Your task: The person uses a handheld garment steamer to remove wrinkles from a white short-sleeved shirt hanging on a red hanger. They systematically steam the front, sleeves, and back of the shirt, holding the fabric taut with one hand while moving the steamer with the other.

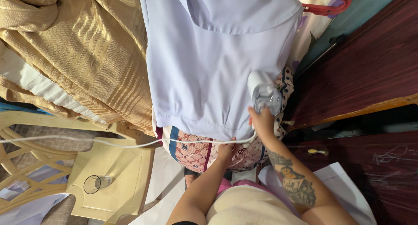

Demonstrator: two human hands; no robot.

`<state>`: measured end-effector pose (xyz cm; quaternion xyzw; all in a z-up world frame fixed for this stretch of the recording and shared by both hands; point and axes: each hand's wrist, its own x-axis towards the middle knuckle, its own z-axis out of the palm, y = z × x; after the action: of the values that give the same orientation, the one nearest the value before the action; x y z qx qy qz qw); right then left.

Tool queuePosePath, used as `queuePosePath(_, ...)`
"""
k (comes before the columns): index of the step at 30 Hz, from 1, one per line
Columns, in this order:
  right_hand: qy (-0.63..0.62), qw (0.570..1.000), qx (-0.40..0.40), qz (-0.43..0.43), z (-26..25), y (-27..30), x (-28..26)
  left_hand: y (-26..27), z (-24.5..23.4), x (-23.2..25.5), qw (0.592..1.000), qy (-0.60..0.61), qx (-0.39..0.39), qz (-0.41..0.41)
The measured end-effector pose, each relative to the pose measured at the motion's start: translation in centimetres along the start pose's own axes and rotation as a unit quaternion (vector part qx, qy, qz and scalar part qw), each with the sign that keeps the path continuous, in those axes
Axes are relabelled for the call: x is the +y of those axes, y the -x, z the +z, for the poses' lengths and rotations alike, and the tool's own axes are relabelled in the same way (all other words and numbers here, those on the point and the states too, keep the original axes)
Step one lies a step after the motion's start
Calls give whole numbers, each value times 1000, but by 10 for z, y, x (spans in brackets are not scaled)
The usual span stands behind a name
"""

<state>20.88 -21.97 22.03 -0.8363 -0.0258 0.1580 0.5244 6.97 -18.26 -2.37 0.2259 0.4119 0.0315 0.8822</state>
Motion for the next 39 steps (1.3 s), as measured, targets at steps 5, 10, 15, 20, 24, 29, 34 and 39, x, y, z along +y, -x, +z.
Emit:
queuePosePath(5, 15, 999, -32, 4, 1, 23, 14, -3, 1, 4, 999, 21, -48, 6)
queuePosePath(10, -13, 1000, -6, -18, -10, -24, -24, -5, -1, -1, 1000, 15, -11, 2)
queuePosePath(15, -3, 998, -63, -22, -11, -13, -26, -7, -3, -2, 1000, 18, -9, 6)
queuePosePath(20, 40, 990, -127, 39, 10, 44, 38, -10, -7, -3, 999, 17, -26, 19)
queuePosePath(24, 90, 991, -98, 24, 14, 39, 60, -12, -10, -1, 999, 19, -22, 12)
queuePosePath(29, 49, 998, -38, 18, 4, 5, 45, -13, -8, -5, 1000, 15, -9, 16)
queuePosePath(34, 58, 994, -71, 66, 6, 47, 59, -12, -9, -9, 999, 40, -15, 19)
queuePosePath(39, 92, 988, -75, 96, 13, 71, 69, -11, -14, -7, 998, 50, -20, 18)
